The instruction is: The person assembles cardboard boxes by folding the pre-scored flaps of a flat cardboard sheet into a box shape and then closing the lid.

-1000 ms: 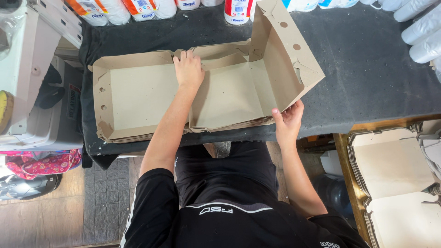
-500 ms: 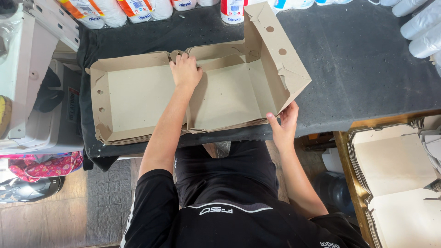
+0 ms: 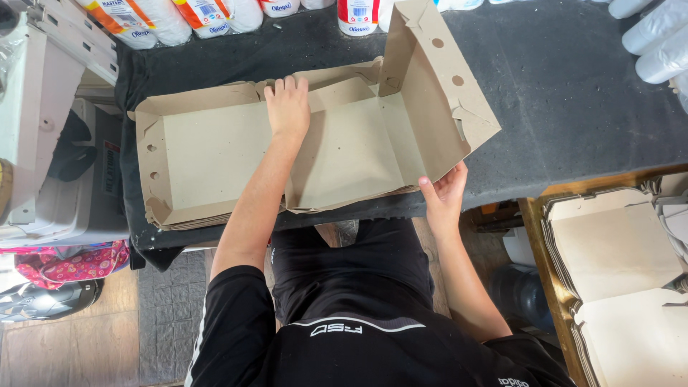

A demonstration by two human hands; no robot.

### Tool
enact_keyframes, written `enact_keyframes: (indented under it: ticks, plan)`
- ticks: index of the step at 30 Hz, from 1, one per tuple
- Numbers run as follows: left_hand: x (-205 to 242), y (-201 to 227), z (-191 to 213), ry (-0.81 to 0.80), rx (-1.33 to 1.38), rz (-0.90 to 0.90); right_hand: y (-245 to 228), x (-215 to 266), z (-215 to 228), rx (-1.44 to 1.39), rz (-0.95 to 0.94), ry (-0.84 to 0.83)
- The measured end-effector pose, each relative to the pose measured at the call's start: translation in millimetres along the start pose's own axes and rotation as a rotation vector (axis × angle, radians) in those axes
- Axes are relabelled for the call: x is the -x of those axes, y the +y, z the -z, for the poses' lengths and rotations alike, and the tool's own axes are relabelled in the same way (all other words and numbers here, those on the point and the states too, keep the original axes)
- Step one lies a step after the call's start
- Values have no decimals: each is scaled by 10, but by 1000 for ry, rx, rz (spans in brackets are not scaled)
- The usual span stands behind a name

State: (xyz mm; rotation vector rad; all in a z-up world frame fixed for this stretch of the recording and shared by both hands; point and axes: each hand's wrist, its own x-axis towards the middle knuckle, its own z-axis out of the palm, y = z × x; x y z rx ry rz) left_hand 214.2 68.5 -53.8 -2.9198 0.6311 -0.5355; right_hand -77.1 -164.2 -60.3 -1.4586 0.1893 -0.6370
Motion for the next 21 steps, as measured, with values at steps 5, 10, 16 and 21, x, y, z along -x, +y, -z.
enact_keyframes:
  ticks: [5, 10, 16, 21]
  plan:
    - [-187, 220, 100, -29, 176, -77, -61, 54, -7, 9, 16, -16]
    - [-392, 594, 358, -116, 525, -193, -365, 112, -152, -7, 22, -8]
    - [-444, 995, 262, -176, 766, -88, -154, 138, -71, -42, 75, -10]
    - [-477, 1167, 148, -205, 669, -43, -124, 200, -8, 29, -40, -5]
